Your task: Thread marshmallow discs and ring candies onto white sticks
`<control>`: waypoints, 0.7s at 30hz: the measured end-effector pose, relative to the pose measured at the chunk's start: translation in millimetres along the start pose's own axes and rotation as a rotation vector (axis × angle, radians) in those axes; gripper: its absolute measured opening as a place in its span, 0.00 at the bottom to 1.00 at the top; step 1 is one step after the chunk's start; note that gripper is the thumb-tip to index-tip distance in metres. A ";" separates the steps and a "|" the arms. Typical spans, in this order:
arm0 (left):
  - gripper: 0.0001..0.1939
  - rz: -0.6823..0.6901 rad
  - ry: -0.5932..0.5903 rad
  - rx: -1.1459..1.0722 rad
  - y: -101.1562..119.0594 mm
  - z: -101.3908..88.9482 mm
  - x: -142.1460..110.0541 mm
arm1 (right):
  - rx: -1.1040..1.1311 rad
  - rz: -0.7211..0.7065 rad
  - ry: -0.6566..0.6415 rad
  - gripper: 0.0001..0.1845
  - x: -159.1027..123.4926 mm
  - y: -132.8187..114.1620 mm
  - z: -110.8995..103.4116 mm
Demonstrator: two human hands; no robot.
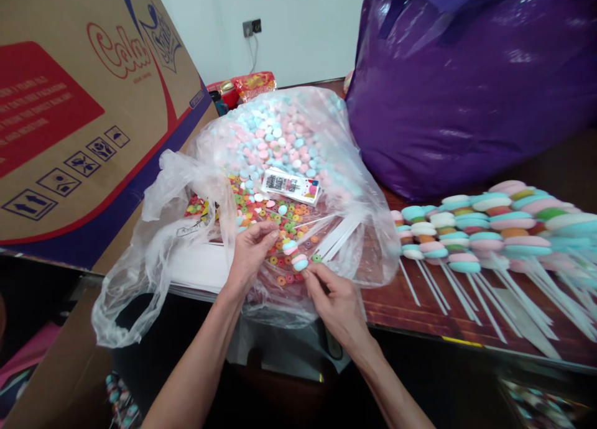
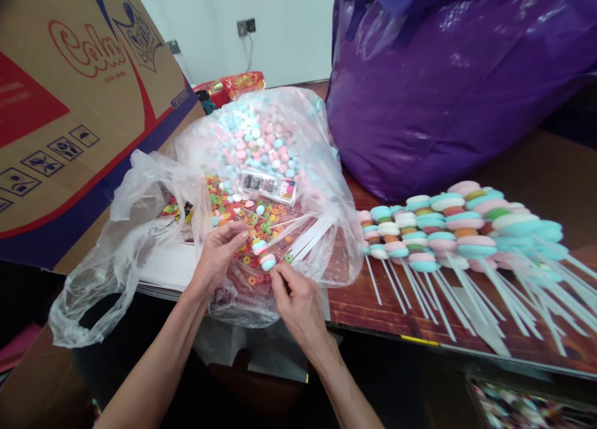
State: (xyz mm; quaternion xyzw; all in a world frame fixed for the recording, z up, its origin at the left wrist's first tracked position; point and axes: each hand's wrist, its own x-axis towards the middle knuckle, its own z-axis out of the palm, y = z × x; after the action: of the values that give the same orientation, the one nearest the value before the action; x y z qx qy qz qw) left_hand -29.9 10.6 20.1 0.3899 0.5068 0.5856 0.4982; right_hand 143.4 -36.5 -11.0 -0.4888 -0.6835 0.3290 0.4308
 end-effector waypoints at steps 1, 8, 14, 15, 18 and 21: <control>0.13 -0.002 0.007 -0.010 -0.5 -0.1 -0.2 | -0.001 -0.003 0.002 0.13 0.0 0.2 0.0; 0.15 -0.055 -0.022 -0.010 -7.7 1.8 0.9 | 0.058 -0.025 0.009 0.13 1.0 -1.3 -0.2; 0.20 -0.172 0.000 -0.204 -6.4 7.6 1.1 | 0.066 -0.002 0.003 0.13 2.0 0.2 0.2; 0.20 -0.184 0.013 -0.240 -4.6 8.4 1.1 | 0.057 0.001 -0.001 0.14 2.1 0.3 0.1; 0.19 -0.235 0.034 -0.319 0.3 10.0 0.8 | 0.036 0.003 -0.016 0.14 2.3 -0.2 -0.4; 0.18 -0.308 0.046 -0.391 2.1 12.5 -0.5 | 0.029 -0.011 -0.012 0.13 2.7 -1.5 -0.4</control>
State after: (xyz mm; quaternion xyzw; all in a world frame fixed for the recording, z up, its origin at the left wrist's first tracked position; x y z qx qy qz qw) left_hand -18.1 12.7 24.5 0.1910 0.4485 0.5982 0.6360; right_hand 142.8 -34.4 -8.8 -0.4766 -0.6839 0.3394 0.4358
